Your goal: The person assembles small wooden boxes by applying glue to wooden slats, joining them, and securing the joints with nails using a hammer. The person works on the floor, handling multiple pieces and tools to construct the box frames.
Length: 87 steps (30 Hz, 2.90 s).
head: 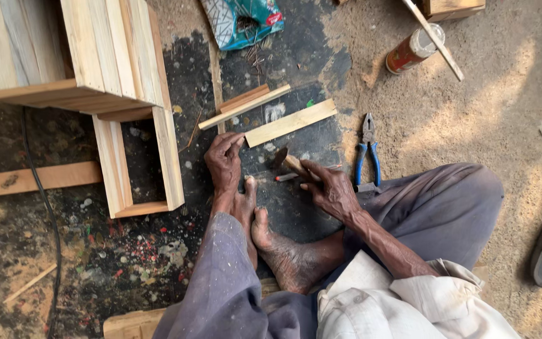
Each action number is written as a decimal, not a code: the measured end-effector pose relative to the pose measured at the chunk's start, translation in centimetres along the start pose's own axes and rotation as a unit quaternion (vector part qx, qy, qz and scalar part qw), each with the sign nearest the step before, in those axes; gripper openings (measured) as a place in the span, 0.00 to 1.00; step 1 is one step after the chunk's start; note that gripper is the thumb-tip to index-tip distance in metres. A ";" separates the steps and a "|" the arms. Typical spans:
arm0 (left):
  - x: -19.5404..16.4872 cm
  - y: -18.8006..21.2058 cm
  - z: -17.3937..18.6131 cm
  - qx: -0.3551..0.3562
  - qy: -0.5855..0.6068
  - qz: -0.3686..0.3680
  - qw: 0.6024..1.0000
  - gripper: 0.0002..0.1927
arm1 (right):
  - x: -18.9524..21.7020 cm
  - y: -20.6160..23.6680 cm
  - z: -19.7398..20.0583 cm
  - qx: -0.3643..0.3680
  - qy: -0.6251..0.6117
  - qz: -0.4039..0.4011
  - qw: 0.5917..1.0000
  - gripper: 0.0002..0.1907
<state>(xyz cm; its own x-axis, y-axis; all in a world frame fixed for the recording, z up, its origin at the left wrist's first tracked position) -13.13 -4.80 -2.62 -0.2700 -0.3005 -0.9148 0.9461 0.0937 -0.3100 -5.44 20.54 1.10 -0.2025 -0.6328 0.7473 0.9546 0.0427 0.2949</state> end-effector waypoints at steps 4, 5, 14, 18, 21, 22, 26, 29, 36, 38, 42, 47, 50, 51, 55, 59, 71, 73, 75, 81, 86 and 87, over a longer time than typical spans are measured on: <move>0.5 0.6 0.3 -0.014 -0.030 0.000 0.999 0.06 | -1.5 -0.2 -1.4 0.028 0.000 -0.076 0.997 0.30; 0.7 0.7 0.3 -0.020 -0.025 0.006 0.999 0.05 | -1.2 -0.2 -1.3 0.017 -0.005 -0.055 0.998 0.29; 0.0 0.7 -0.6 -0.009 -0.042 -0.039 0.998 0.03 | -1.6 -0.3 -1.3 0.010 -0.025 -0.018 0.999 0.29; 0.3 0.8 -0.9 -0.007 -0.052 -0.033 0.998 0.02 | -2.2 -0.5 -1.5 0.018 -0.016 -0.035 0.999 0.29; 0.8 0.9 -1.0 -0.008 -0.055 -0.026 0.998 0.01 | -2.4 -0.5 -1.6 0.018 -0.014 -0.033 0.999 0.29; 1.0 0.9 -1.0 -0.007 -0.057 -0.023 0.998 0.01 | -2.3 -0.5 -1.6 0.017 -0.013 -0.028 0.999 0.29; 1.2 0.9 -0.9 -0.011 -0.049 -0.041 0.998 0.02 | -2.6 -0.6 -2.0 0.018 -0.014 -0.030 0.999 0.29; 1.2 0.9 -1.0 -0.011 -0.044 -0.047 0.998 0.02 | -2.8 -0.8 -2.2 0.019 -0.010 -0.023 0.999 0.30; -0.4 0.9 -1.2 0.016 -0.129 -0.100 0.987 0.03 | -2.2 -0.6 -2.0 0.007 -0.010 0.006 1.000 0.30; -1.1 1.1 -1.4 0.027 -0.164 -0.131 0.977 0.04 | -1.5 -0.5 -1.6 -0.005 0.005 0.020 1.000 0.31; -1.0 1.6 -1.6 0.040 -0.189 -0.152 0.969 0.10 | 0.3 -0.5 -0.9 -0.039 0.093 0.044 0.994 0.36; 0.4 2.2 -1.3 0.049 -0.187 -0.127 0.973 0.20 | 5.3 -0.4 -0.6 -0.135 0.128 0.182 0.966 0.34; 0.8 2.1 -1.3 0.048 -0.190 -0.125 0.973 0.22 | 6.7 -1.1 -1.5 -0.159 0.145 0.206 0.955 0.33; 1.1 2.1 -1.3 0.050 -0.188 -0.116 0.974 0.22 | 6.9 -1.5 -1.9 -0.151 0.153 0.202 0.956 0.31; 1.2 2.1 -1.4 0.051 -0.169 -0.116 0.977 0.23 | 6.7 -2.4 -3.4 -0.113 0.191 0.188 0.957 0.35; 1.3 1.9 -1.3 0.057 -0.192 -0.092 0.975 0.20 | 7.6 -1.2 -2.6 -0.166 0.177 0.240 0.940 0.31; 0.7 1.6 -1.0 0.057 -0.168 -0.088 0.980 0.18 | 6.9 -2.2 -3.5 -0.122 0.220 0.197 0.948 0.34; -0.2 1.5 -0.7 0.034 -0.188 -0.135 0.972 0.18 | 7.8 -1.5 -2.8 -0.157 0.204 0.239 0.936 0.37; 0.0 1.3 -0.8 0.038 -0.191 -0.134 0.972 0.18 | 8.1 -1.0 -2.0 -0.171 0.173 0.251 0.937 0.35; 0.5 1.9 -0.9 0.050 -0.189 -0.135 0.971 0.20 | 8.0 -0.7 -1.0 -0.178 0.173 0.249 0.936 0.32; 1.9 1.7 -1.4 0.056 -0.188 -0.102 0.975 0.23 | 7.6 -1.5 -2.4 -0.150 0.179 0.236 0.943 0.29; 2.1 1.7 -1.4 0.053 -0.170 -0.094 0.980 0.24 | 7.4 -1.7 -2.8 -0.142 0.191 0.230 0.944 0.29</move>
<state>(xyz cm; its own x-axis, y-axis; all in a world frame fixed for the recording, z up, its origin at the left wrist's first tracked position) -12.37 -3.91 -5.40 -0.3830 -0.6034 -0.6994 0.9034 -0.0866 -0.4200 -7.95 13.61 4.40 0.2889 -0.8325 0.4728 0.9536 0.2063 -0.2194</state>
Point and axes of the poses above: each hand's wrist, its own y-axis away from the middle knuckle, its own z-axis out of the back of the hand, x = y × z, the point moved 10 cm from there along -y, towards the middle knuckle, and after that the axes turned 11 degrees about -z, right-handed, at the moved point
